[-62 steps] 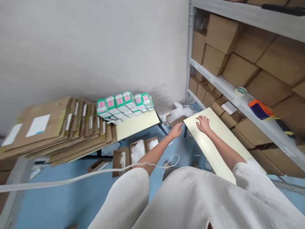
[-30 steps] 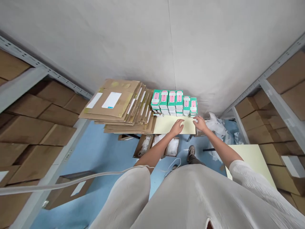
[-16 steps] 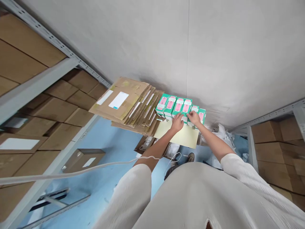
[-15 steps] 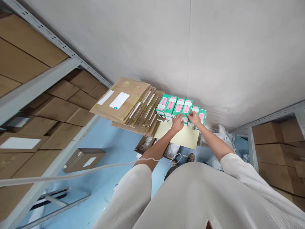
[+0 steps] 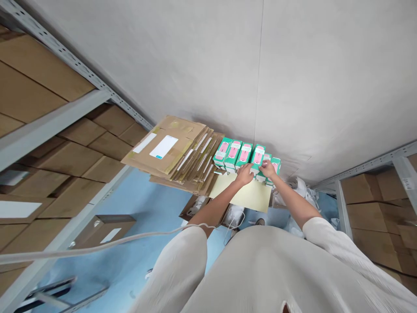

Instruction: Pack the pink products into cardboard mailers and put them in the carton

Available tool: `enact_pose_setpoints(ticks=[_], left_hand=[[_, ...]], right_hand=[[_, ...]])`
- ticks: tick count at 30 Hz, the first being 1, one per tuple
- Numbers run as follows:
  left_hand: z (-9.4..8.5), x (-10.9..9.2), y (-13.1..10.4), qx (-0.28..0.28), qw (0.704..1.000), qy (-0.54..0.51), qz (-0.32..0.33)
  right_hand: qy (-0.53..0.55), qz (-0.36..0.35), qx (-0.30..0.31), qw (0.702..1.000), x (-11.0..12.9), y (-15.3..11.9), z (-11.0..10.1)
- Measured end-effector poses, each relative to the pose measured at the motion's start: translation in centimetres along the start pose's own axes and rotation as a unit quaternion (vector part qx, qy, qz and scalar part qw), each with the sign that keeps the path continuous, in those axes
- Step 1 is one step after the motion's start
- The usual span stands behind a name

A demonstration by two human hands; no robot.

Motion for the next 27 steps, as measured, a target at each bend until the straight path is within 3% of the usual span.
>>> enact_pose_setpoints(ticks=[5, 13, 16, 20, 24, 27], left_hand=[[0.8, -0.4, 0.6, 0.017, 0.986, -0.165, 0.002], [2.4, -0.1, 0.3, 0.014, 0.938, -0.343, -0.043], [2.7, -0.3, 0.0, 0.015, 0.94, -0.338, -0.035], [2.2, -0.5, -0.5, -0.009, 0.964, -0.264, -0.012], [1.3, -0.6, -0.8, -0.044, 0.978, -0.205, -0.018], [1.4, -0.8, -1.1, -0.031, 0.977, -0.208, -0.029]], right_hand=[[-0.041, -0.009, -0.017, 0.999, 1.0, -0.5, -0.5], [-0.119, 0.064, -0.018, 0.991, 2.3, -1.3, -1.5], [-0.123, 0.08, -0.022, 0.989, 2.7, -1.8, -2.1], [-0.106, 0.07, -0.057, 0.99, 3.2, -3.3, -3.3], [-0.086, 0.067, -0.076, 0.991, 3.3, -6.0, -4.2], [-0.076, 0.07, -0.097, 0.99, 3.1, -8.7, -4.9]])
Point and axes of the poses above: each hand's wrist, its own y-axis towards the middle knuckle, its own z-axis out of the palm, x = y × z, the point moved 7 cm from there along y, towards the middle knuckle, and after that the axes turned 8 degrees about -y, right-handed, at the moved point
